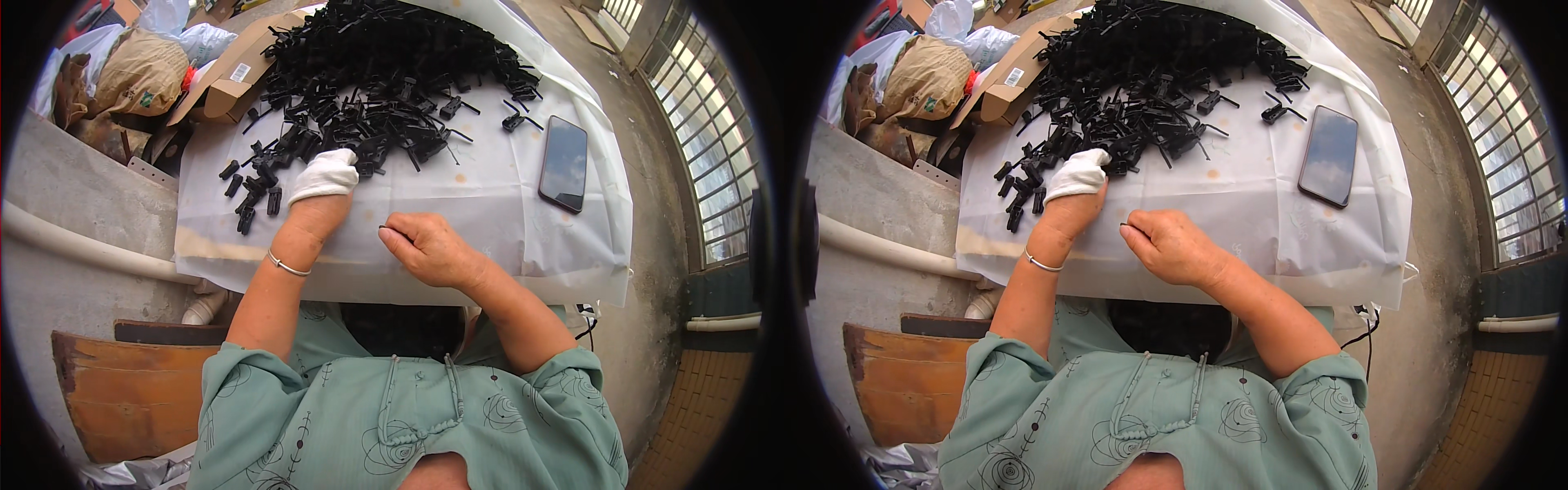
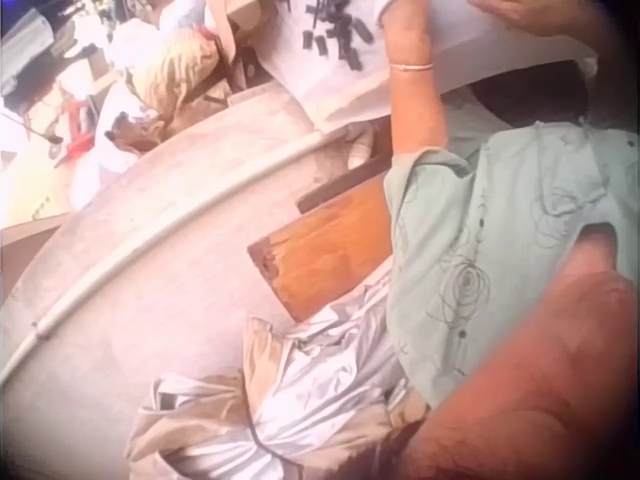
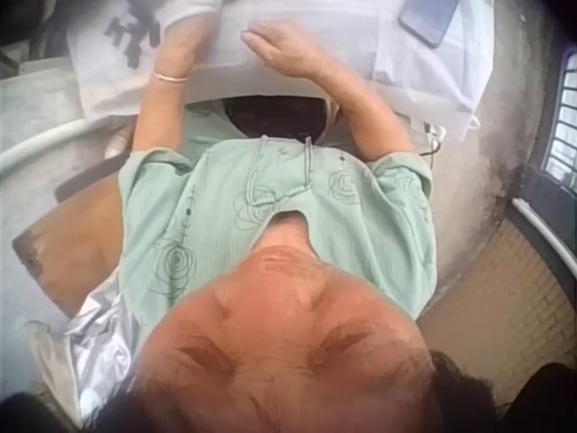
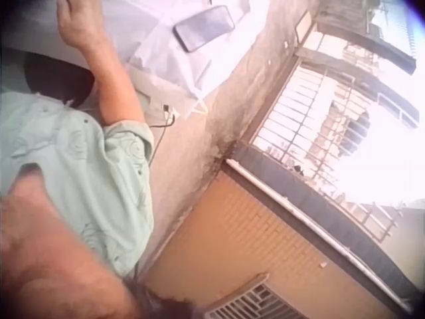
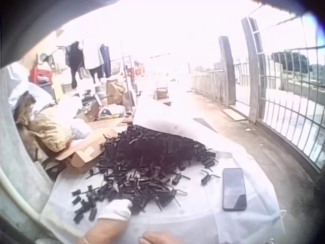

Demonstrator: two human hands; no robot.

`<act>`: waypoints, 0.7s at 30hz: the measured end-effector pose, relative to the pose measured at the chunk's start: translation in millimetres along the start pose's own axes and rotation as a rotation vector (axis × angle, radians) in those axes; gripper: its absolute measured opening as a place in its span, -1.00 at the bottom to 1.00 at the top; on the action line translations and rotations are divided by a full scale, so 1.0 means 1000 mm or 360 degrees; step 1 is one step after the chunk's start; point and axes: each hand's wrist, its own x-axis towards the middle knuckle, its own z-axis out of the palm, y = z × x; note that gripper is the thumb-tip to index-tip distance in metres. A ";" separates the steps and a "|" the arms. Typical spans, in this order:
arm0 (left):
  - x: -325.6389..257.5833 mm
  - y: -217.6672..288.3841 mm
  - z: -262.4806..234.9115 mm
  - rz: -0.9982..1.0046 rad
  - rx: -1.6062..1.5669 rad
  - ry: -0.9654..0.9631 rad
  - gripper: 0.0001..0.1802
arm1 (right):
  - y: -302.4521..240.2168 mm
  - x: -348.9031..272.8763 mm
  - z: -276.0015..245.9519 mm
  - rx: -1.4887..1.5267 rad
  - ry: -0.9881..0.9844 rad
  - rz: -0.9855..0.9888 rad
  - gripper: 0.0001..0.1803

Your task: Cleaning and inspecting small black plastic components using a white cloth.

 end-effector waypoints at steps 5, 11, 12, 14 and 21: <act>-0.014 0.024 0.006 0.0175 -0.0324 -0.0037 -0.69 | 0.005 0.000 -0.006 -0.0022 0.0116 -0.0034 -0.77; -0.038 0.048 -0.003 -0.0463 -0.1892 -0.0337 -0.69 | -0.008 0.001 -0.015 -0.0380 0.0595 -0.0105 -0.83; -0.040 0.053 -0.008 -0.0460 -0.1893 -0.0338 -0.69 | -0.008 0.001 -0.016 -0.0324 0.0659 -0.0066 -0.79; -0.044 0.060 -0.015 -0.0281 -0.1659 -0.0362 -0.72 | -0.005 0.001 -0.018 -0.0269 0.0725 -0.0027 -0.74; -0.061 0.066 -0.002 -0.0340 -0.2211 -0.0035 -0.79 | -0.003 0.000 -0.023 -0.0005 0.0504 -0.0079 -0.74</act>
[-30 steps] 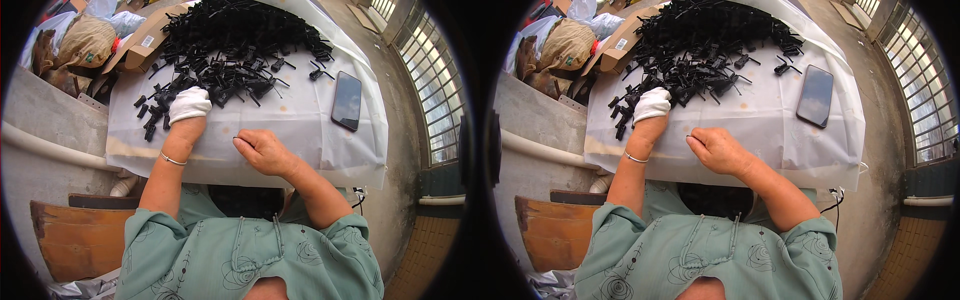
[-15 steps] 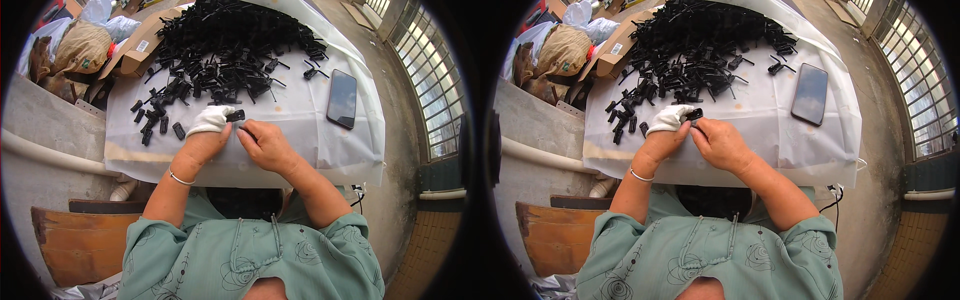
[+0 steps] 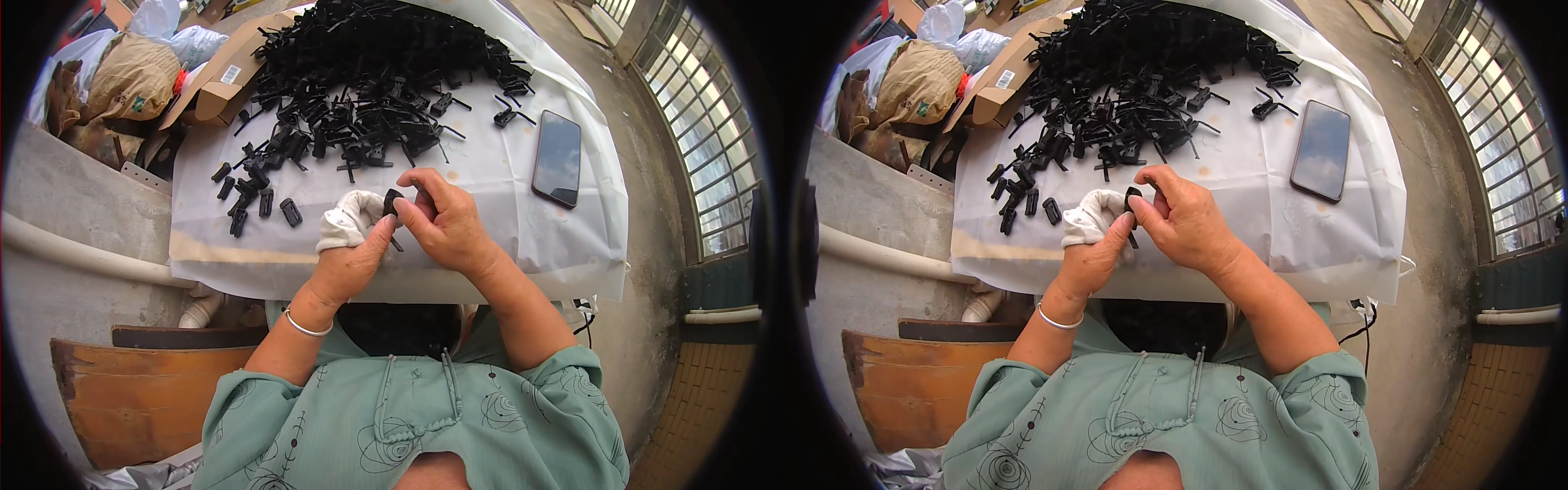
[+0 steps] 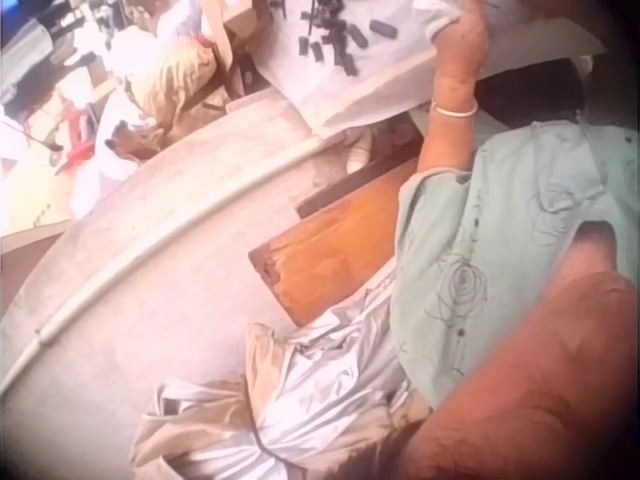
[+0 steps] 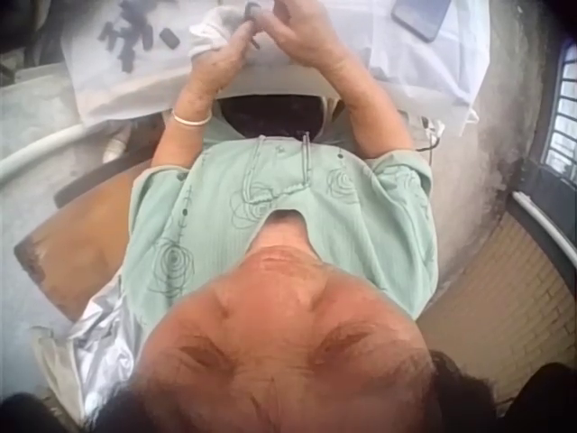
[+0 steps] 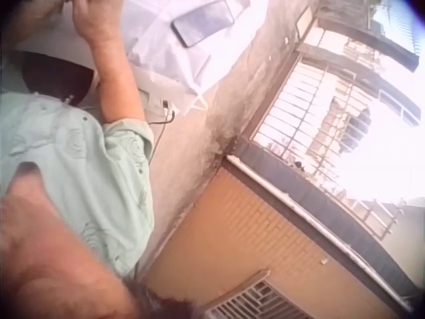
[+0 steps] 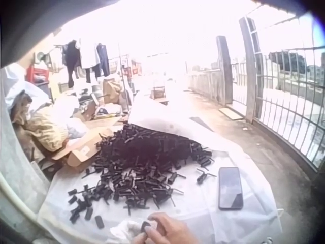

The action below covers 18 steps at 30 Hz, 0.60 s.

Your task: Cleaning and inspecting small black plastic components using a white cloth.

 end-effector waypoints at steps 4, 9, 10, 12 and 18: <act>-0.001 -0.001 -0.002 0.0101 0.0013 0.0082 -0.76 | -0.011 -0.001 0.000 0.0132 -0.0257 -0.0403 -0.73; 0.001 0.000 -0.003 -0.0013 -0.0133 0.0117 -0.73 | -0.011 -0.002 0.003 0.0041 -0.0306 -0.0587 -0.69; 0.001 -0.003 -0.003 -0.0010 -0.0191 0.0150 -0.69 | -0.011 -0.002 0.005 0.0083 -0.0326 -0.0619 -0.70; 0.002 0.007 -0.002 -0.0020 -0.0215 0.0077 -0.65 | -0.003 -0.004 0.009 -0.0092 -0.0250 -0.0719 -0.70; -0.003 0.010 -0.005 -0.0159 -0.0232 -0.0067 -0.63 | -0.004 -0.005 0.015 -0.0063 0.0121 -0.0384 -0.81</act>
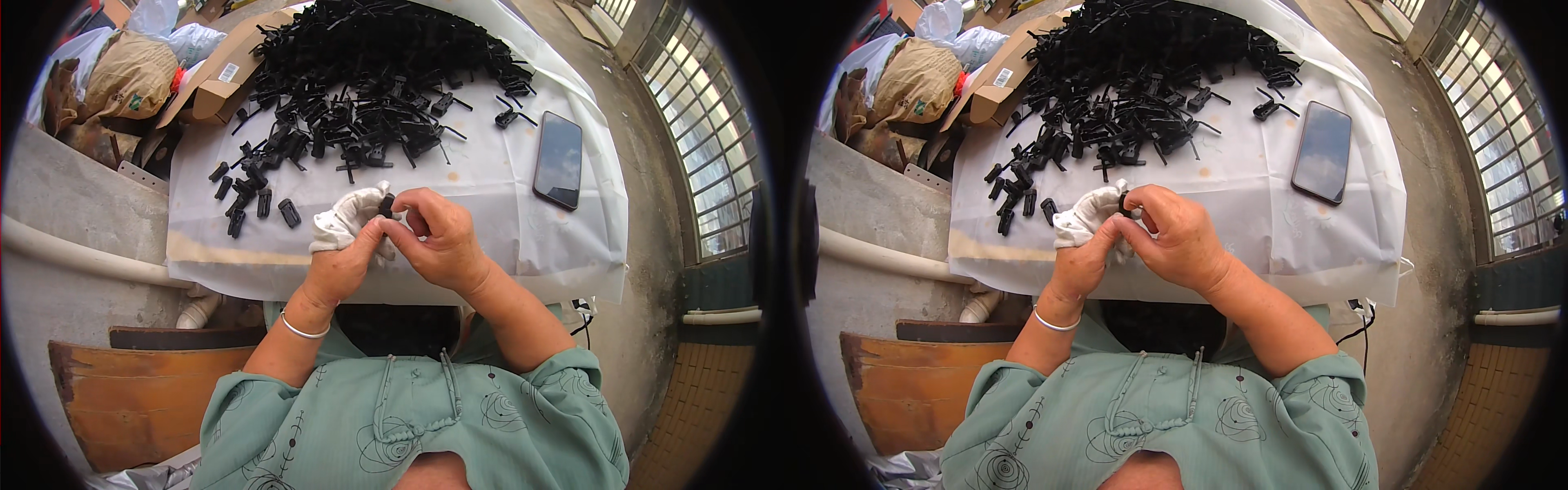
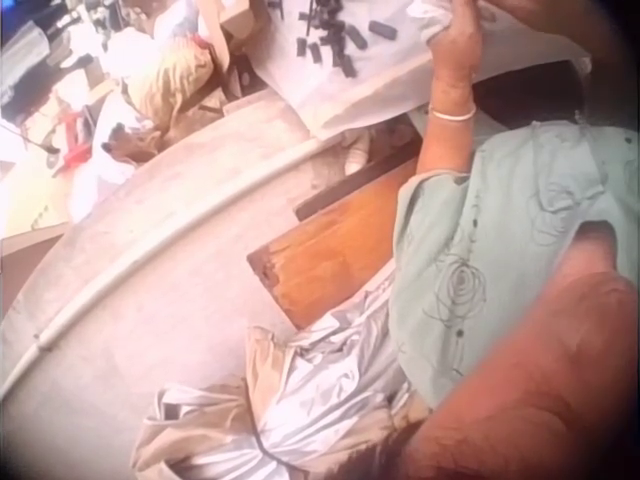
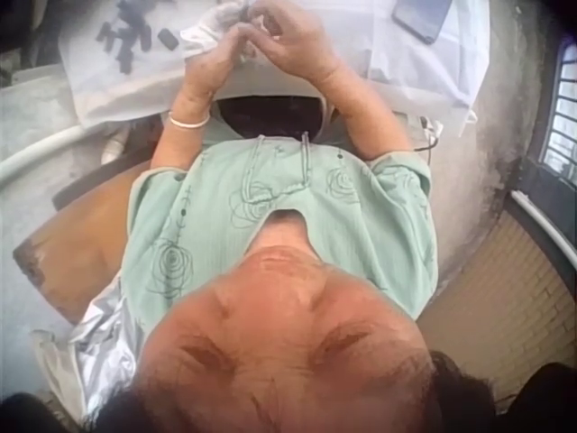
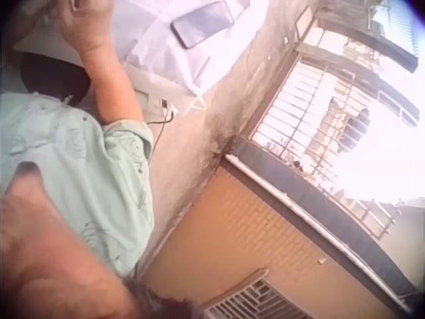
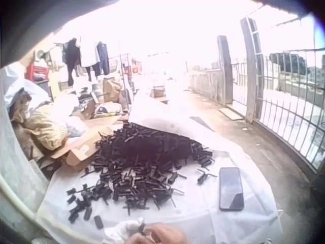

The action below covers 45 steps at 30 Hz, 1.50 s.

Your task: Cleaning and inspecting small black plastic components using a white cloth.

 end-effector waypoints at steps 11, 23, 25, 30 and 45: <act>-0.001 0.003 -0.002 0.0047 0.0159 -0.0014 -0.69 | -0.001 0.009 -0.016 0.0232 -0.0391 0.0612 -0.77; -0.003 -0.001 0.002 0.0205 0.0778 0.0144 -0.62 | 0.005 0.006 -0.019 0.0261 -0.0819 0.0639 -0.69; -0.004 -0.002 0.002 0.0401 0.0891 0.0096 -0.62 | 0.010 0.001 -0.013 0.0446 -0.0699 0.0667 -0.68; -0.002 -0.008 0.001 0.0719 0.1204 0.0171 -0.64 | 0.003 -0.001 0.001 0.0263 -0.0536 0.0745 -0.67; 0.002 0.008 -0.004 -0.0006 -0.0095 0.0111 -0.65 | 0.017 -0.002 -0.013 -0.0280 -0.0525 0.0249 -0.89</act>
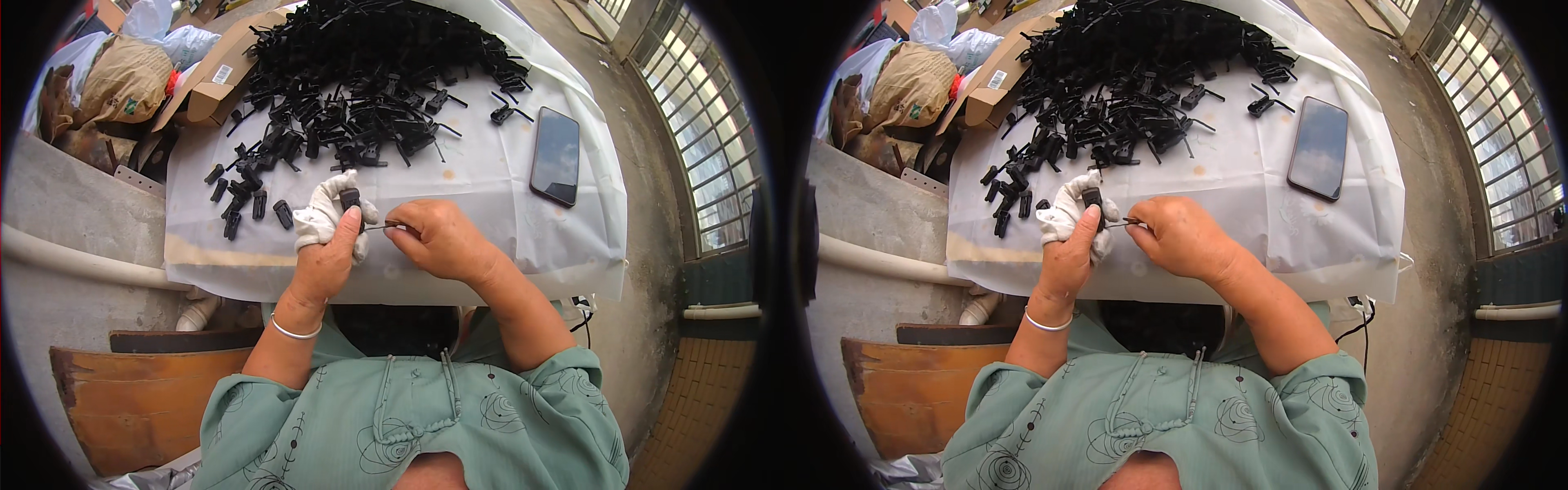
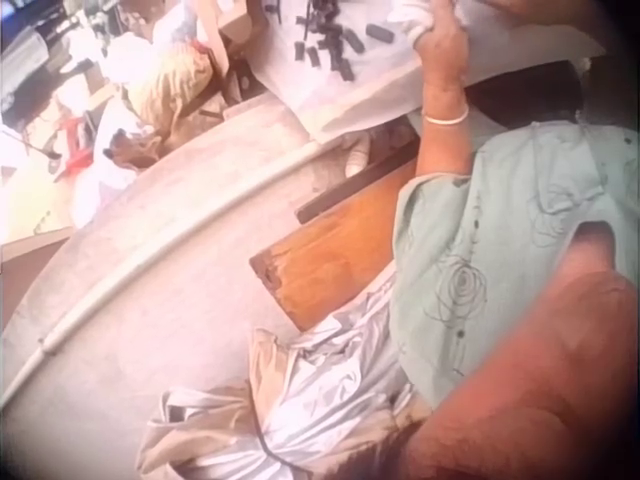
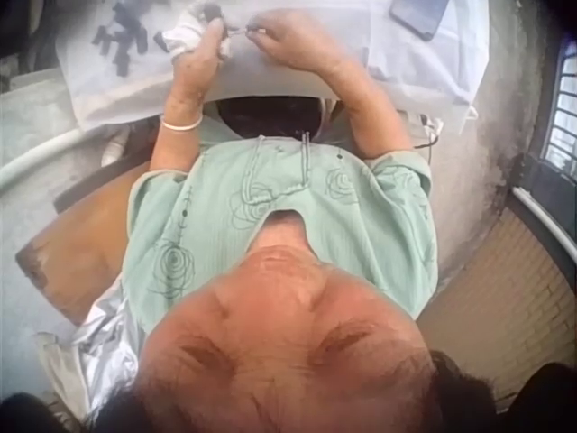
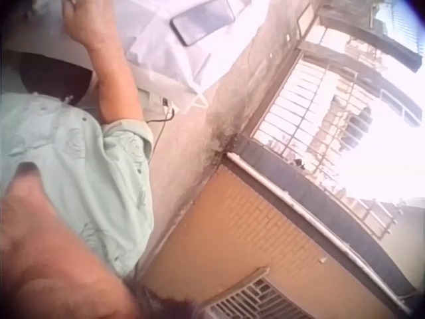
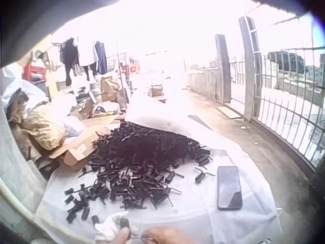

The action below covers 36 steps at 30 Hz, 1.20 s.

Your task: Cleaning and inspecting small black plastic components using a white cloth.

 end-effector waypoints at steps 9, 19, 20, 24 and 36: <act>-0.003 0.009 -0.002 -0.0263 0.0052 -0.0400 -0.58 | -0.011 0.005 -0.005 0.0491 0.0079 0.0114 -0.87; -0.005 0.008 -0.001 -0.0264 0.0139 -0.0204 -0.64 | -0.010 0.003 0.001 0.0514 -0.0127 0.0083 -0.75; -0.004 0.004 0.001 -0.0057 0.0380 -0.0190 -0.66 | -0.012 0.004 0.000 0.0516 -0.0128 0.0084 -0.75; 0.002 -0.006 0.002 0.0471 0.0817 -0.0219 -0.70 | -0.012 0.005 0.005 0.0747 -0.0224 0.0323 -0.73; -0.009 0.004 -0.004 0.0507 0.1100 -0.0085 -0.70 | -0.020 0.006 0.027 0.0487 0.0003 0.0124 -0.75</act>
